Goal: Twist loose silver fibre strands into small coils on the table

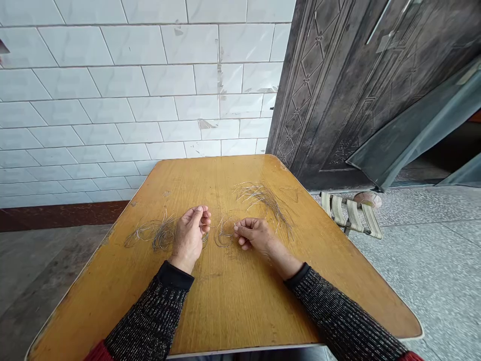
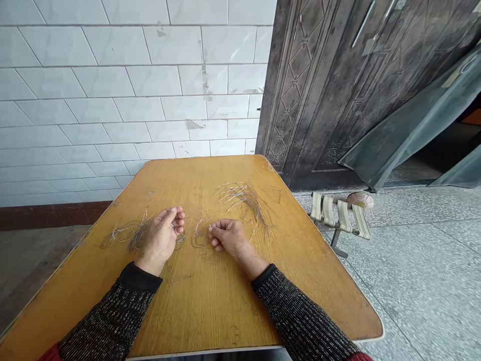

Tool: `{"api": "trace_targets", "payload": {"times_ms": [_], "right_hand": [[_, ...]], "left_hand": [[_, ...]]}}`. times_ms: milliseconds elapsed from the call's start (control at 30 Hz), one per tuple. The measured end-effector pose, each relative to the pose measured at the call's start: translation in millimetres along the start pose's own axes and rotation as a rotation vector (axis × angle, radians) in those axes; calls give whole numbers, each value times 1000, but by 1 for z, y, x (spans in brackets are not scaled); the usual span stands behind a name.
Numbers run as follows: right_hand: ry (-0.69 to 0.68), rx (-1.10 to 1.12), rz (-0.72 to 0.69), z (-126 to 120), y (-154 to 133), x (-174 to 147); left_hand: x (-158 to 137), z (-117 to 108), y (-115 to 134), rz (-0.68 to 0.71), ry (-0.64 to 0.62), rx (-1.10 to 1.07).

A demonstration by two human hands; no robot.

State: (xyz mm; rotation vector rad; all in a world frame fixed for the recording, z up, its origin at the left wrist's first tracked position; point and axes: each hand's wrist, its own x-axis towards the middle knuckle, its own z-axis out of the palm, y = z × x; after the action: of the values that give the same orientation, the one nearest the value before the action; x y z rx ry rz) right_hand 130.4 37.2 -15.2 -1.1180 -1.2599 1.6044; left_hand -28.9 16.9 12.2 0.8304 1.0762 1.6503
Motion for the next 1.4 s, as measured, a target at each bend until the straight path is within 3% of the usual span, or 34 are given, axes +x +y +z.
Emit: {"api": "trace_targets", "payload": {"times_ms": [167, 467, 700, 833, 967, 1067, 1133, 1200, 1300, 1400], "right_hand": [[-15, -137, 72, 9, 2, 3], [13, -298, 80, 11, 4, 6], [18, -375, -2, 10, 7, 3], [27, -425, -133, 5, 2, -1], [117, -385, -254, -24, -18, -3], [316, -356, -362, -66, -35, -3], [474, -427, -416, -98, -42, -3], [627, -586, -384, -124, -43, -1], [681, -687, -335, -146, -35, 5], [642, -802, -283, -144, -23, 14]], "left_hand": [[-2, 3, -1, -8, -13, 2], [-4, 4, -2, -25, -28, 37], [-5, 4, -7, 16, -72, 175], [-7, 5, -7, 49, -91, 258], [-7, 6, -5, 49, -79, 267], [-6, 5, -4, 38, -62, 252], [-6, 5, -5, 33, -58, 263], [-8, 6, -6, 27, -81, 274], [-10, 9, -8, 14, -128, 284], [-13, 11, -9, 12, -152, 303]]}}
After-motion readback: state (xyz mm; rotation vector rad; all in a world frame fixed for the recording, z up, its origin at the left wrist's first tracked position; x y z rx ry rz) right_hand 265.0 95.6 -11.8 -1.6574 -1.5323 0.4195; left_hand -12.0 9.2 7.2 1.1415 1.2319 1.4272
